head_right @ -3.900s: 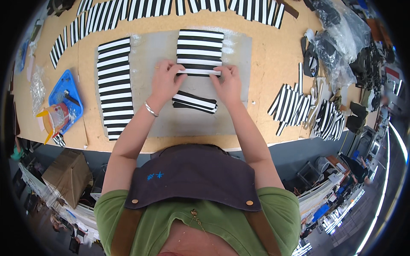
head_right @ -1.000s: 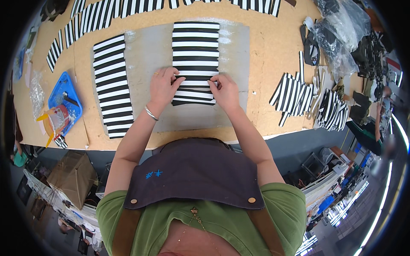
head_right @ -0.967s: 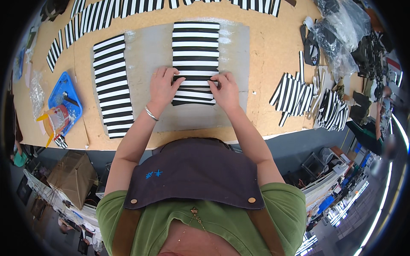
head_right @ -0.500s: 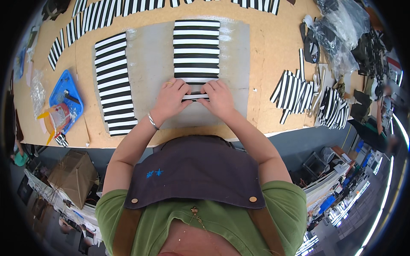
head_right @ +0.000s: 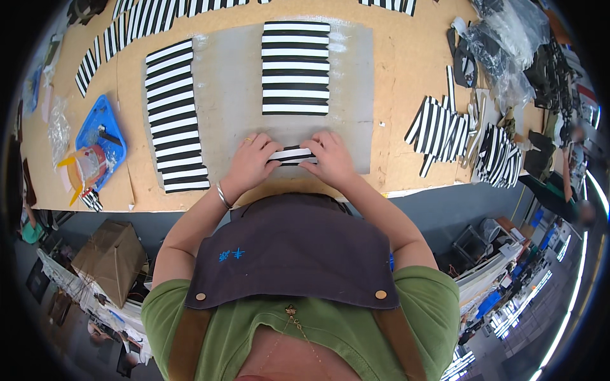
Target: Organizing and applying adhesive to striped fabric pieces on a workbench.
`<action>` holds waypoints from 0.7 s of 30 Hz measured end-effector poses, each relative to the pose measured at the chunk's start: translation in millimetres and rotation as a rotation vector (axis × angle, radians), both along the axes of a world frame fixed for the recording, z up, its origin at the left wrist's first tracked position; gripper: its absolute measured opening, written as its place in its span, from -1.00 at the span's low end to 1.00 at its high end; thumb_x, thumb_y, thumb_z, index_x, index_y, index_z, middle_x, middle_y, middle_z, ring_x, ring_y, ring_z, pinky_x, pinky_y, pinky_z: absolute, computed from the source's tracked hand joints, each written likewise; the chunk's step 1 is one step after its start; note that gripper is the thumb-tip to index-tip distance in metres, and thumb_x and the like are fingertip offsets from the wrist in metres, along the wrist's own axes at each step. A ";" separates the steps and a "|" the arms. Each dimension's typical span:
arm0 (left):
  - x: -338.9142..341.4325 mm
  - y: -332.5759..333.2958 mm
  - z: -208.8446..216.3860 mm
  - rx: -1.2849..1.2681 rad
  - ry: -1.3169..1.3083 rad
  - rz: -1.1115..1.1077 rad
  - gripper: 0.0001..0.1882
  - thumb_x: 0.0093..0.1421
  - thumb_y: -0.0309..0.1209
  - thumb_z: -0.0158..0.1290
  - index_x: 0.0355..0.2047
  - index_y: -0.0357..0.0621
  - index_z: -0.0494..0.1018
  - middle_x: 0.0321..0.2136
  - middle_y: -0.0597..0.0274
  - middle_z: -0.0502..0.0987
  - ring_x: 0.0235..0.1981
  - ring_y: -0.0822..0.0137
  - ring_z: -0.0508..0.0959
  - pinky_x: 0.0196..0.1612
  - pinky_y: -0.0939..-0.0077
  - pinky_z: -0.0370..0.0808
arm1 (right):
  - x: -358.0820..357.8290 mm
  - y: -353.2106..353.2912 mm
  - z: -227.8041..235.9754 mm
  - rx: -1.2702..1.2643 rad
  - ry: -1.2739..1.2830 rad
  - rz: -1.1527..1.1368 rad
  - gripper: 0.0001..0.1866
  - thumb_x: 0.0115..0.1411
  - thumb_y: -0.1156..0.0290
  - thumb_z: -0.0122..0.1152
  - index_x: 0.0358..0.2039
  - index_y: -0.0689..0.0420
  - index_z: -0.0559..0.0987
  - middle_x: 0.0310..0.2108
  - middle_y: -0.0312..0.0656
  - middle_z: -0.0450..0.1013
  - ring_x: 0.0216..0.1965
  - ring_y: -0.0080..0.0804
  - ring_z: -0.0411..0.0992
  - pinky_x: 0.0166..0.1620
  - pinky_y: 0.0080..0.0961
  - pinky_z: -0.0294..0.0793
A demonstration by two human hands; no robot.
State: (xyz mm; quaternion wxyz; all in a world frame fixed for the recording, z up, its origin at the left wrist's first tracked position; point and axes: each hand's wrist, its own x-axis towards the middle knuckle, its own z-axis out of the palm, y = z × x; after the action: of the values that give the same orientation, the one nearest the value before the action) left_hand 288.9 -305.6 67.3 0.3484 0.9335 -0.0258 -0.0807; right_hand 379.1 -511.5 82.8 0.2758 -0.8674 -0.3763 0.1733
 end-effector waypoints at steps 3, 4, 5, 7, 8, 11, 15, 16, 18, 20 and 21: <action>-7.0 -2.5 -2.9 0.005 0.006 0.003 -0.73 -0.07 -0.36 0.21 -0.30 0.04 0.46 -0.33 0.31 0.38 -0.15 0.21 0.39 -0.11 0.31 0.33 | -7.9 -8.6 -20.4 0.024 -0.003 0.054 -0.68 -0.12 0.35 0.39 -0.31 0.03 0.52 -0.34 -0.22 0.35 -0.23 -0.22 0.33 -0.15 -0.35 0.36; -7.6 -2.0 -3.5 0.004 0.000 0.007 -0.73 -0.06 -0.37 0.20 -0.31 0.05 0.46 -0.33 0.31 0.39 -0.16 0.22 0.39 -0.10 0.31 0.33 | -8.0 -8.3 -21.2 0.024 -0.002 0.054 -0.68 -0.12 0.35 0.39 -0.31 0.03 0.52 -0.34 -0.22 0.35 -0.23 -0.22 0.33 -0.15 -0.35 0.36; -7.3 -1.8 -3.8 0.005 0.002 0.008 -0.73 -0.06 -0.37 0.20 -0.31 0.05 0.46 -0.33 0.31 0.39 -0.16 0.22 0.39 -0.10 0.31 0.33 | -8.1 -8.2 -21.8 0.027 0.011 0.052 -0.70 -0.11 0.35 0.37 -0.32 0.03 0.52 -0.33 -0.23 0.35 -0.23 -0.22 0.33 -0.15 -0.35 0.36; -5.2 -1.7 -5.5 0.022 0.006 0.001 -0.75 -0.06 -0.37 0.20 -0.32 0.05 0.46 -0.34 0.31 0.39 -0.16 0.22 0.39 -0.10 0.32 0.32 | -9.2 -5.2 -21.0 0.028 0.023 0.049 -0.72 -0.10 0.36 0.36 -0.33 0.03 0.52 -0.33 -0.23 0.35 -0.23 -0.22 0.33 -0.15 -0.36 0.36; -4.7 -1.7 -6.9 0.021 0.006 0.001 -0.75 -0.06 -0.37 0.20 -0.32 0.05 0.46 -0.34 0.31 0.39 -0.16 0.22 0.39 -0.10 0.32 0.32 | -9.9 0.1 -18.4 0.063 -0.004 0.015 -0.73 -0.10 0.36 0.36 -0.35 0.05 0.52 -0.33 -0.23 0.35 -0.23 -0.23 0.33 -0.16 -0.36 0.36; -3.5 -2.0 -7.8 -0.008 0.080 -0.021 -0.74 -0.06 -0.37 0.20 -0.31 0.05 0.45 -0.33 0.31 0.39 -0.15 0.22 0.39 -0.09 0.32 0.32 | -11.4 6.3 -19.9 0.094 -0.021 -0.003 -0.74 -0.11 0.37 0.36 -0.38 0.06 0.51 -0.34 -0.23 0.34 -0.22 -0.22 0.33 -0.16 -0.35 0.35; -2.4 -3.1 -5.7 -0.043 0.070 0.004 -0.68 -0.09 -0.39 0.23 -0.28 0.03 0.44 -0.32 0.30 0.39 -0.15 0.21 0.38 -0.10 0.30 0.33 | -9.0 8.2 -22.8 0.093 0.017 0.011 -0.74 -0.14 0.38 0.38 -0.43 0.05 0.47 -0.34 -0.23 0.34 -0.20 -0.21 0.32 -0.14 -0.32 0.34; -2.9 -3.9 -4.3 -0.040 0.035 0.032 -0.66 -0.10 -0.40 0.23 -0.27 0.03 0.44 -0.31 0.30 0.39 -0.15 0.21 0.38 -0.10 0.30 0.33 | -8.2 8.4 -22.9 0.092 0.021 0.010 -0.74 -0.14 0.38 0.38 -0.43 0.05 0.47 -0.34 -0.23 0.34 -0.20 -0.21 0.32 -0.14 -0.32 0.34; -2.1 -4.5 -4.2 -0.049 0.049 0.033 -0.66 -0.11 -0.40 0.24 -0.28 0.03 0.44 -0.32 0.30 0.38 -0.16 0.20 0.38 -0.11 0.29 0.34 | -5.9 9.4 -21.7 0.097 0.026 0.028 -0.73 -0.15 0.38 0.39 -0.45 0.05 0.46 -0.33 -0.24 0.34 -0.19 -0.20 0.31 -0.14 -0.32 0.33; -0.5 -4.6 -2.5 -0.058 0.061 0.036 -0.66 -0.12 -0.41 0.25 -0.28 0.02 0.44 -0.32 0.30 0.37 -0.17 0.20 0.38 -0.11 0.29 0.34 | -4.6 9.2 -19.9 0.085 0.031 0.042 -0.73 -0.16 0.38 0.39 -0.46 0.04 0.45 -0.35 -0.26 0.35 -0.20 -0.22 0.31 -0.12 -0.33 0.32; 0.8 -4.2 -0.8 -0.052 0.065 0.019 -0.67 -0.13 -0.40 0.25 -0.30 0.02 0.44 -0.31 0.30 0.37 -0.16 0.19 0.37 -0.12 0.30 0.34 | -4.0 8.6 -19.3 0.074 0.033 0.057 -0.74 -0.16 0.38 0.39 -0.48 0.03 0.45 -0.38 -0.27 0.35 -0.20 -0.23 0.31 -0.10 -0.33 0.31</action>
State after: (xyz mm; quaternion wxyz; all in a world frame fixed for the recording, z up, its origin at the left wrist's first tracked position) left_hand 289.7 -309.8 66.5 0.3739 0.9213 -0.0079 -0.1068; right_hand 375.1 -503.0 63.5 0.3087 -0.8426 -0.4023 0.1816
